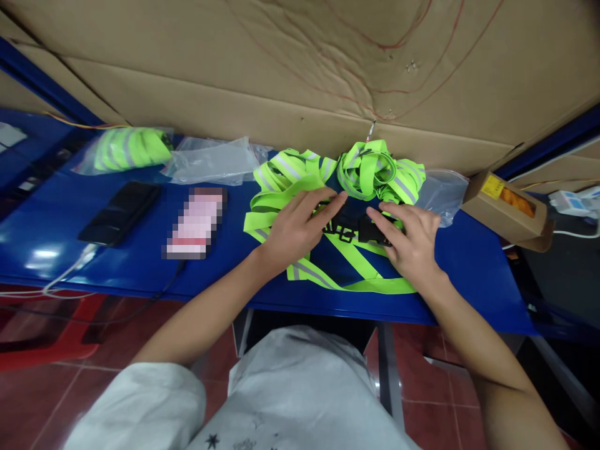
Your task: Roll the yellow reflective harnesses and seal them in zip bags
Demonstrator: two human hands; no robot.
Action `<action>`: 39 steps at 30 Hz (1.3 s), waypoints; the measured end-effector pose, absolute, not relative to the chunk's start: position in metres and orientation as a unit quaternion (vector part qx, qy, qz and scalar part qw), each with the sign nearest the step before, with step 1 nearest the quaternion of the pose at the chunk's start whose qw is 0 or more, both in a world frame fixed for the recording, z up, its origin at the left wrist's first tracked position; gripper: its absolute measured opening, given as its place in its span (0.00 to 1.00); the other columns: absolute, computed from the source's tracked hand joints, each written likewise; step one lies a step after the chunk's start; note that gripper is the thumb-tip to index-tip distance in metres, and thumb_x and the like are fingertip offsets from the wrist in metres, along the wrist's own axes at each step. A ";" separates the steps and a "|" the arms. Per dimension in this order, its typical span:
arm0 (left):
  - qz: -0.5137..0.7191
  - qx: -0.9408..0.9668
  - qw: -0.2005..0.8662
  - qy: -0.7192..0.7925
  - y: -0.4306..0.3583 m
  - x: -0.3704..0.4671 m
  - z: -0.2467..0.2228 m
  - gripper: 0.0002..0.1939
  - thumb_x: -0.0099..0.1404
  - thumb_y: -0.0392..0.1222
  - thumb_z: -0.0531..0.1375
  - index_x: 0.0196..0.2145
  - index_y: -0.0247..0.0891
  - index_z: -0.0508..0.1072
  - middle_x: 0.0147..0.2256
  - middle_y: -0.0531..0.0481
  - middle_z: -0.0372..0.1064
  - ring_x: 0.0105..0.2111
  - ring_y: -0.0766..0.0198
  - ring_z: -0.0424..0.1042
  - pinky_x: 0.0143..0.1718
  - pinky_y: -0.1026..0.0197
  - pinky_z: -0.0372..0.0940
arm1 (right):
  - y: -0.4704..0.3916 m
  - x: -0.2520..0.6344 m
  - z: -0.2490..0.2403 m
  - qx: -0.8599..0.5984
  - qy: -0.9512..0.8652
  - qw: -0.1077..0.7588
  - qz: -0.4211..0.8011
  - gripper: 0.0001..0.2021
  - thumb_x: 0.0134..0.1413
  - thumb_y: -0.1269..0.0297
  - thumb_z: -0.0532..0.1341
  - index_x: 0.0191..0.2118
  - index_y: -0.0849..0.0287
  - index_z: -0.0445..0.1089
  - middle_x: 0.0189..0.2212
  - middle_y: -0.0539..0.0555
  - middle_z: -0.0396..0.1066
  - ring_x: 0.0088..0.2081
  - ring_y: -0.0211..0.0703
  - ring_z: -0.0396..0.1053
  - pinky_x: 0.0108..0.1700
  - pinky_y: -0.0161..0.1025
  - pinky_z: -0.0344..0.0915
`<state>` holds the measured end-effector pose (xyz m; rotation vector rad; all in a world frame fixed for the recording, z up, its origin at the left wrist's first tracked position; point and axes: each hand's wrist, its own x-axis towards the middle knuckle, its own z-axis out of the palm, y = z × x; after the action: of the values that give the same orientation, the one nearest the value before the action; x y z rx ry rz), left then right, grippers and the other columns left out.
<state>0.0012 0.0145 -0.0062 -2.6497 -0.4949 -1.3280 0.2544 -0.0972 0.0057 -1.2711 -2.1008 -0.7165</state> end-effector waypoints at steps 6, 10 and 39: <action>-0.430 -0.884 0.084 -0.160 0.003 0.010 -0.009 0.31 0.72 0.22 0.49 0.69 0.36 0.64 0.52 0.38 0.74 0.49 0.56 0.75 0.51 0.55 0.74 | -0.100 0.244 0.005 -0.481 -0.779 0.275 -0.294 0.30 0.70 0.75 0.57 0.73 0.50 0.62 0.55 0.57 0.77 0.53 0.49 0.71 0.54 0.46 0.61; -0.419 -0.887 0.096 -0.166 -0.001 0.011 -0.008 0.30 0.72 0.23 0.49 0.68 0.34 0.65 0.52 0.38 0.74 0.49 0.56 0.75 0.52 0.55 0.73 | -0.102 0.238 0.004 -0.486 -0.775 0.260 -0.310 0.32 0.71 0.73 0.59 0.76 0.53 0.57 0.54 0.57 0.78 0.51 0.49 0.72 0.53 0.46 0.60; -0.486 -0.850 -0.018 -0.203 0.013 0.009 0.150 0.26 0.76 0.58 0.59 0.67 0.51 0.68 0.58 0.47 0.72 0.67 0.37 0.66 0.57 0.33 0.71 | -0.068 0.215 0.168 -0.393 -0.716 0.556 0.158 0.31 0.55 0.51 0.75 0.63 0.49 0.71 0.61 0.51 0.72 0.64 0.51 0.70 0.68 0.49 0.67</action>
<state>0.0087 0.0129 0.1498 -2.7003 -0.6452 -1.5449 0.2153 -0.0683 0.1677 -0.9270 -1.6898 0.3729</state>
